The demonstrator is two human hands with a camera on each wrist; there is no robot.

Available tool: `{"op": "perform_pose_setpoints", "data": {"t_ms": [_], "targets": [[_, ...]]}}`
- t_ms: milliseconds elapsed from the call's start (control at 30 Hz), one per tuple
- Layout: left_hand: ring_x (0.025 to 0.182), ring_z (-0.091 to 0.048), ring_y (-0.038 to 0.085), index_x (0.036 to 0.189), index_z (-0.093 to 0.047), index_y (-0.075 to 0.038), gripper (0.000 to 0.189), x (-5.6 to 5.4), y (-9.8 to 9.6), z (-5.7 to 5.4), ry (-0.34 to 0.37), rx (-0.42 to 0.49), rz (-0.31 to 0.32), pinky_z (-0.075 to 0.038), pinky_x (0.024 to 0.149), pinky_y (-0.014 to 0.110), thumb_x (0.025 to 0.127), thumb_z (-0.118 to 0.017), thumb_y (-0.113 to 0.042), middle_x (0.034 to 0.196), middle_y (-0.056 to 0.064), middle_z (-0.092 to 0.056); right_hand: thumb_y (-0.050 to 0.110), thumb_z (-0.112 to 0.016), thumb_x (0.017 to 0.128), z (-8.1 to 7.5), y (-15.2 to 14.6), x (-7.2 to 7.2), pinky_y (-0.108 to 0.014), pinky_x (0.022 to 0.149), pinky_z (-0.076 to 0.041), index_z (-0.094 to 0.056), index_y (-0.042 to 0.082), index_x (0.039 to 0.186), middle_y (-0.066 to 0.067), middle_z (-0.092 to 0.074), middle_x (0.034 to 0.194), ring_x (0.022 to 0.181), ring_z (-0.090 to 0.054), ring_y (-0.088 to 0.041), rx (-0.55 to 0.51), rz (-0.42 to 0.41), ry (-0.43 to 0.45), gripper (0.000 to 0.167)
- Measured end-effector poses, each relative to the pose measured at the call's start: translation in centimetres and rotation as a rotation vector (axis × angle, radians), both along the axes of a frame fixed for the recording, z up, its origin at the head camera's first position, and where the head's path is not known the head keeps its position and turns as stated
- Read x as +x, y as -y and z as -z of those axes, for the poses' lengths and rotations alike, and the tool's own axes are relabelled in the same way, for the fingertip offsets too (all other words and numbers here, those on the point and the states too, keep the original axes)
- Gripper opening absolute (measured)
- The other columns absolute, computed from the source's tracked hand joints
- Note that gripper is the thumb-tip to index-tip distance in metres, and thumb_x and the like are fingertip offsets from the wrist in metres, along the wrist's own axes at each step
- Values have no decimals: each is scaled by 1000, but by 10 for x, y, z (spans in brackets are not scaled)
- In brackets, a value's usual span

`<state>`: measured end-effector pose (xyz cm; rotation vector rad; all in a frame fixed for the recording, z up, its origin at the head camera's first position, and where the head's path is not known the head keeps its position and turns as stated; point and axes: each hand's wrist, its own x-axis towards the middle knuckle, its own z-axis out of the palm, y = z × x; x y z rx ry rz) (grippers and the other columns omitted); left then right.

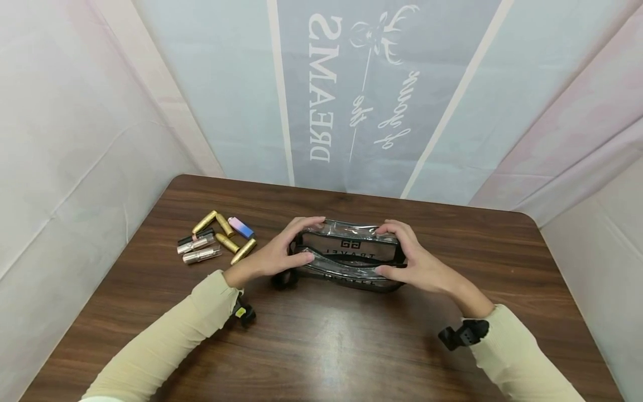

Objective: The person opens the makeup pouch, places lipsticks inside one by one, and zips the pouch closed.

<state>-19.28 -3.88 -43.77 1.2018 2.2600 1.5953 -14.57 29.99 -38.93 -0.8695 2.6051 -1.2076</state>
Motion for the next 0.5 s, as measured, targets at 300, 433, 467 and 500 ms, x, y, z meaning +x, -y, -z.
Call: {"op": "perform_pose_setpoints", "data": {"t_ms": [300, 433, 467, 500], "targets": [[140, -36, 22, 159, -34, -18, 78, -1, 2, -6, 6, 12, -36, -30, 113, 58, 99, -52, -64, 153, 8, -37, 7, -74, 92, 2, -1, -1, -20, 100, -28, -39, 18, 144, -8, -21, 160, 143, -22, -12, 8, 7, 4, 64], [139, -37, 24, 159, -33, -17, 71, -2, 7, -13, 16, 19, -53, -33, 112, 54, 103, -50, -56, 155, 9, -36, 6, -73, 93, 3, -1, -1, -21, 101, -29, -39, 17, 145, -9, -21, 160, 144, -22, -14, 7, 2, 2, 63], [139, -38, 25, 159, -33, -15, 69, -2, 9, -15, 16, 20, -54, -34, 112, 54, 104, -50, -52, 154, 11, -36, 6, -73, 93, 3, -1, -1, -21, 100, -29, -39, 18, 145, -8, -21, 160, 144, -22, -14, 5, 5, 5, 63], [138, -38, 27, 159, -33, -14, 67, -3, 11, -17, 17, 21, -54, -34, 112, 54, 105, -51, -49, 154, 12, -36, 7, -73, 93, 3, -1, -1, -22, 100, -30, -39, 18, 145, -8, -22, 160, 144, -22, -14, 4, 8, 8, 63]]}}
